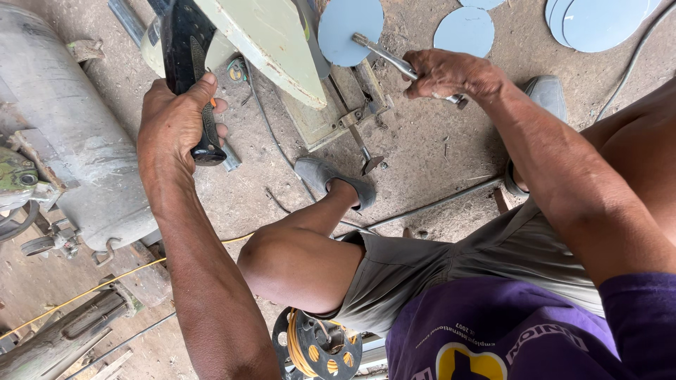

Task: The person sits on the floor and uses a bench grinder to smooth the edges of circular metal discs. They hold each disc with pliers, press it against the spinning wheel, and rotate it to grind the perimeter. Finished discs are placed in a pile nearby.

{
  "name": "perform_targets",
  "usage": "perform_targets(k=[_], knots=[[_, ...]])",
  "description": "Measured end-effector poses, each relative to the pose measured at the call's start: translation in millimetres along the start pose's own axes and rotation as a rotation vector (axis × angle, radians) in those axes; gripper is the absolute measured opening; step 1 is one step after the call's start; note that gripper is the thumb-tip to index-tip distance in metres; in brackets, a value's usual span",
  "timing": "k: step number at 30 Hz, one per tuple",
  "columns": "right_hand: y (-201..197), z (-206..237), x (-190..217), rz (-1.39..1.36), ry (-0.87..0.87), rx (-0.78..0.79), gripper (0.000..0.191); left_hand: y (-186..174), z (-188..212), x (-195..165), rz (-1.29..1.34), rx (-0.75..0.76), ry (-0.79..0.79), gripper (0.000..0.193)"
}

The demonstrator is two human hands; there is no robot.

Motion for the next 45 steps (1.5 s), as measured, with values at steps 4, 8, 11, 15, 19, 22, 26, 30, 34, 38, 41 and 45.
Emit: perform_targets(k=[4, 8, 11, 15, 19, 22, 26, 30, 34, 38, 41, 45], knots=[[-23, 10, 1, 0.221, 0.002, -0.105, 0.022, 0, 0, 0, 0.004, 0.010, 0.002, 0.037], [-41, 9, 7, 0.428, 0.070, -0.338, 0.030, 0, -2, 1, 0.012, 0.012, -0.001, 0.036], [-39, 0, 8, 0.378, 0.127, -0.354, 0.028, 2, -4, 1, 0.030, 0.039, -0.022, 0.036], [-39, -17, 16, 0.464, 0.110, -0.371, 0.026, 2, -6, 0, 0.014, 0.031, -0.028, 0.035], [-45, -25, 18, 0.515, 0.060, -0.370, 0.031, 5, -10, -2, 0.014, 0.039, -0.050, 0.035], [-50, -24, 18, 0.516, 0.017, -0.359, 0.033, 5, -11, -3, 0.006, 0.032, -0.058, 0.034], [-57, -17, 20, 0.516, -0.027, -0.350, 0.037, 6, -10, -2, -0.026, 0.005, -0.055, 0.034], [-64, -6, 27, 0.532, -0.026, -0.284, 0.033, 6, -8, -3, -0.001, 0.016, -0.068, 0.034], [-83, 6, 40, 0.517, -0.081, -0.282, 0.035, 6, -13, -9, 0.022, 0.032, -0.051, 0.035], [-93, 16, 55, 0.554, -0.258, -0.306, 0.031, 4, -12, -6, 0.034, 0.045, -0.047, 0.036], [-100, 14, 56, 0.697, -0.319, -0.350, 0.028, 2, -12, -4, 0.025, 0.027, -0.061, 0.037], [-113, 11, 34, 0.213, -0.467, -0.248, 0.028, 1, -12, -5, 0.029, 0.034, -0.059, 0.039]])
Point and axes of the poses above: each hand's wrist, its own z-axis away from the middle knuckle, its own y-axis out of the palm, x = y × z, the point moved 7 cm from there along -z, towards the middle knuckle, and after that the axes turned 6 degrees about z, right-handed, at the moved point
